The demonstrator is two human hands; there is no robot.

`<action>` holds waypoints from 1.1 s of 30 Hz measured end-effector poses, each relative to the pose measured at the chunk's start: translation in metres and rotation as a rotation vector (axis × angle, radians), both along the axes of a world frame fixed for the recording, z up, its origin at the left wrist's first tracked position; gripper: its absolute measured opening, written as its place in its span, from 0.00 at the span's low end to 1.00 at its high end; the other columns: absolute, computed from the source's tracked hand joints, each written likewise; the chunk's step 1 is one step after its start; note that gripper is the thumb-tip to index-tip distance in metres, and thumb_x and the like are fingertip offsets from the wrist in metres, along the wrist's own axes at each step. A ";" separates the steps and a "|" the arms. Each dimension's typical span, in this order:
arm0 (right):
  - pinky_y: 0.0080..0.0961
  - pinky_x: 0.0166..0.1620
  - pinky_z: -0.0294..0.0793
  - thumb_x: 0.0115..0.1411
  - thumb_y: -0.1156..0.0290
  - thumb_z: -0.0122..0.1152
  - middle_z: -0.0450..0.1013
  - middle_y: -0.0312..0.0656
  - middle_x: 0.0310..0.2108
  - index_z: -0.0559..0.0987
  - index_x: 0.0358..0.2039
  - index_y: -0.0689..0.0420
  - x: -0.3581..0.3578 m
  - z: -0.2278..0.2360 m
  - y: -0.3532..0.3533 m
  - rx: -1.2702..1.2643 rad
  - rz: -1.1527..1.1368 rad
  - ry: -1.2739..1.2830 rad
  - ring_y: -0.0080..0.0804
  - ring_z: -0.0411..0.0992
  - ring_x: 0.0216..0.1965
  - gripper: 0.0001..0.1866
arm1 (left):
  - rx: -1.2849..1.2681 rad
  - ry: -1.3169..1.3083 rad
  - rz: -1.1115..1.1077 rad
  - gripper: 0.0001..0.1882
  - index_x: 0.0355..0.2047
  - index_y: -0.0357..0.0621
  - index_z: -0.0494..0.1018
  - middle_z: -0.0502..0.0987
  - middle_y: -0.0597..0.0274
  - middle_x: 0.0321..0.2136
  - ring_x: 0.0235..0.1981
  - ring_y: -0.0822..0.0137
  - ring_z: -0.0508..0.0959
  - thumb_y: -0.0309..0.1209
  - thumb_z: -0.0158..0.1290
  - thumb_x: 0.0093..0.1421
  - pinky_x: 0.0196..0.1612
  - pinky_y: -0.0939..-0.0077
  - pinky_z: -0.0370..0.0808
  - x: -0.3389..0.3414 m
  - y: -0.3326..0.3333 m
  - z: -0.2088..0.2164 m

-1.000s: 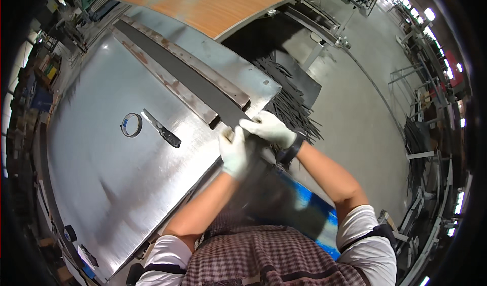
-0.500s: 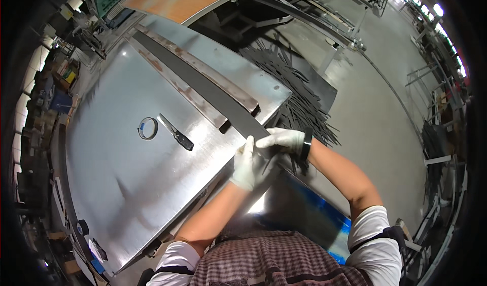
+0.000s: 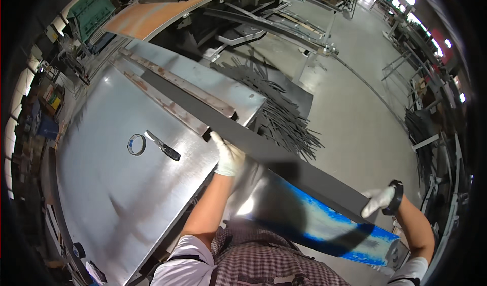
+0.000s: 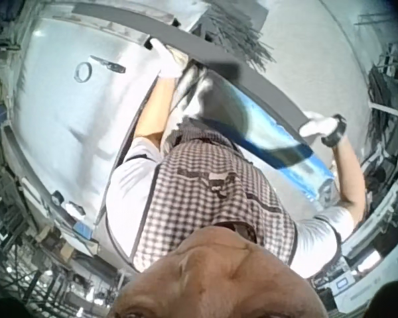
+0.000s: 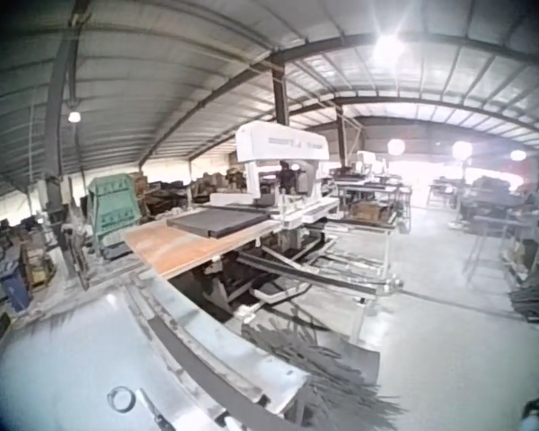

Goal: The worker applies identification labels to large grey panels and attaches protective trim strips to the edges in a manufacturing environment.

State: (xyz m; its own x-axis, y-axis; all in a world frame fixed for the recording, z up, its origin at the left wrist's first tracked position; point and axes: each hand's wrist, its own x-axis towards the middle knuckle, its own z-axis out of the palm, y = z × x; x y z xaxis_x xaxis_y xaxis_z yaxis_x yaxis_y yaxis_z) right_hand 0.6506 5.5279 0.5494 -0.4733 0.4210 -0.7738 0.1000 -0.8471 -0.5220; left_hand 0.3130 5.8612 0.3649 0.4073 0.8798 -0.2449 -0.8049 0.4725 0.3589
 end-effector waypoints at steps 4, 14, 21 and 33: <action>0.23 0.53 0.69 0.52 0.69 0.73 0.71 0.40 0.51 0.66 0.60 0.66 0.042 0.022 -0.098 0.001 0.040 -0.158 0.25 0.68 0.50 0.37 | 0.051 -0.081 -0.041 0.46 0.46 0.43 0.74 0.79 0.56 0.43 0.50 0.56 0.76 0.74 0.44 0.48 0.57 0.64 0.73 -0.001 -0.002 -0.027; 0.21 0.53 0.68 0.52 0.68 0.74 0.72 0.38 0.46 0.69 0.58 0.63 0.060 0.106 -0.325 0.097 0.089 -0.342 0.22 0.67 0.50 0.35 | -0.017 0.046 0.015 0.58 0.57 0.37 0.65 0.70 0.47 0.55 0.55 0.50 0.71 0.79 0.42 0.44 0.58 0.56 0.70 0.033 -0.075 0.012; 0.25 0.58 0.63 0.51 0.62 0.74 0.70 0.40 0.51 0.66 0.60 0.61 -0.049 0.141 -0.529 -0.169 -0.394 -0.618 0.26 0.65 0.54 0.40 | 0.195 -0.004 -0.471 0.62 0.56 0.31 0.65 0.75 0.48 0.50 0.49 0.54 0.75 0.81 0.38 0.43 0.56 0.64 0.70 0.089 -0.156 0.014; 0.40 0.61 0.64 0.47 0.60 0.74 0.69 0.48 0.57 0.67 0.61 0.58 -0.470 0.163 -0.758 -0.092 -1.098 -0.390 0.39 0.67 0.58 0.42 | 0.102 -0.108 -1.487 0.28 0.60 0.36 0.64 0.63 0.46 0.62 0.60 0.53 0.64 0.43 0.47 0.66 0.63 0.55 0.61 0.239 -0.589 0.088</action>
